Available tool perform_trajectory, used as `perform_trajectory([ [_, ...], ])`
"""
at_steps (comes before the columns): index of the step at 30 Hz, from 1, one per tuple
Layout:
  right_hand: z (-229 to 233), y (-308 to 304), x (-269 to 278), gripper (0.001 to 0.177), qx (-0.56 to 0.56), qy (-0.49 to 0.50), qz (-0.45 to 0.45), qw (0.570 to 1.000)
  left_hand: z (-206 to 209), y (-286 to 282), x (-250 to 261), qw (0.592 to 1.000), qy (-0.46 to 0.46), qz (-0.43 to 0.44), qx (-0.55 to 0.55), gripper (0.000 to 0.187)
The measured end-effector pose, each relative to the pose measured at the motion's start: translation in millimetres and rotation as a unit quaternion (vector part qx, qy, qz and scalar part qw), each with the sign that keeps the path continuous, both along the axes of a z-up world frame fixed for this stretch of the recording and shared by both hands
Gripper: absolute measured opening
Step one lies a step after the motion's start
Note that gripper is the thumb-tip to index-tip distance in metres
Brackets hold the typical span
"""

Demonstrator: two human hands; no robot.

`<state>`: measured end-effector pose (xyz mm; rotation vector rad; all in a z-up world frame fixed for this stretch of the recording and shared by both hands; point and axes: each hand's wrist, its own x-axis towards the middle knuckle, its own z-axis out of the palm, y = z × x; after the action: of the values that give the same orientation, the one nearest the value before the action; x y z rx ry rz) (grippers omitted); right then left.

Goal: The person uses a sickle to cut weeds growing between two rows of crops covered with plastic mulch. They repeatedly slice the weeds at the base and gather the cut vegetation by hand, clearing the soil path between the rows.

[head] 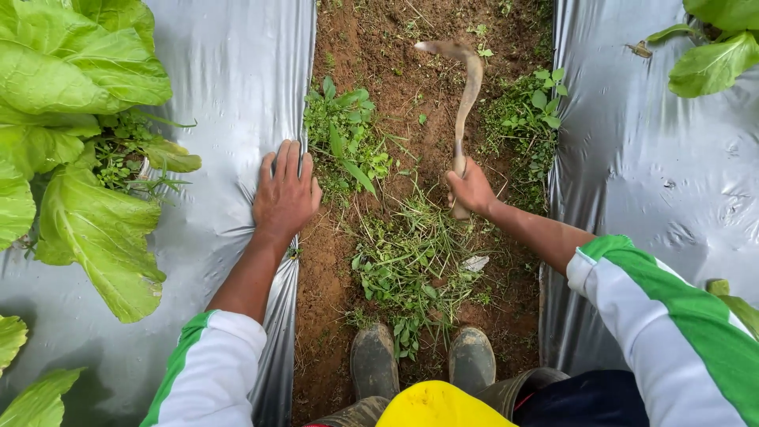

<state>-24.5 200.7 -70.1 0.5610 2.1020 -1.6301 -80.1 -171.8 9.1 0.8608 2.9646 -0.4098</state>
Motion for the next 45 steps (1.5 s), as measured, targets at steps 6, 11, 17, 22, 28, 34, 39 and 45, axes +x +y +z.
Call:
perform_trajectory([
  [6, -10, 8, 56, 0.029, 0.034, -0.124, 0.185, 0.974, 2, 0, 0, 1.0, -0.001, -0.003, 0.023, 0.049],
  [11, -10, 26, 16, 0.026, 0.115, -0.047, 0.121, 0.985, 4, 1, 2, 1.0, 0.002, -0.003, 0.022, 0.048],
  [17, -16, 13, -2, 0.025, 0.055, 0.025, 0.016, 0.998, 4, 1, 1, 1.0, 0.005, -0.004, 0.026, 0.046],
  [22, -32, 8, 38, 0.031, 0.011, -0.088, 0.157, 0.984, 3, 1, 2, 1.0, -0.008, 0.003, 0.02, 0.046],
  [28, -37, 12, 20, 0.032, 0.134, -0.065, 0.138, 0.979, -1, 0, 0, 0.999, 0.023, -0.011, 0.025, 0.045],
  [34, -18, 12, -7, 0.024, 0.048, 0.057, -0.081, 0.994, -7, -3, 0, 0.996, 0.069, -0.032, 0.046, 0.044],
  [39, -17, 12, 56, 0.036, -0.034, -0.144, 0.128, 0.981, -3, -2, 1, 0.997, 0.043, -0.021, 0.052, 0.043],
  [45, -4, 32, 74, 0.042, 0.16, -0.084, 0.182, 0.967, -18, -4, 1, 0.988, 0.129, -0.052, 0.072, 0.041],
])
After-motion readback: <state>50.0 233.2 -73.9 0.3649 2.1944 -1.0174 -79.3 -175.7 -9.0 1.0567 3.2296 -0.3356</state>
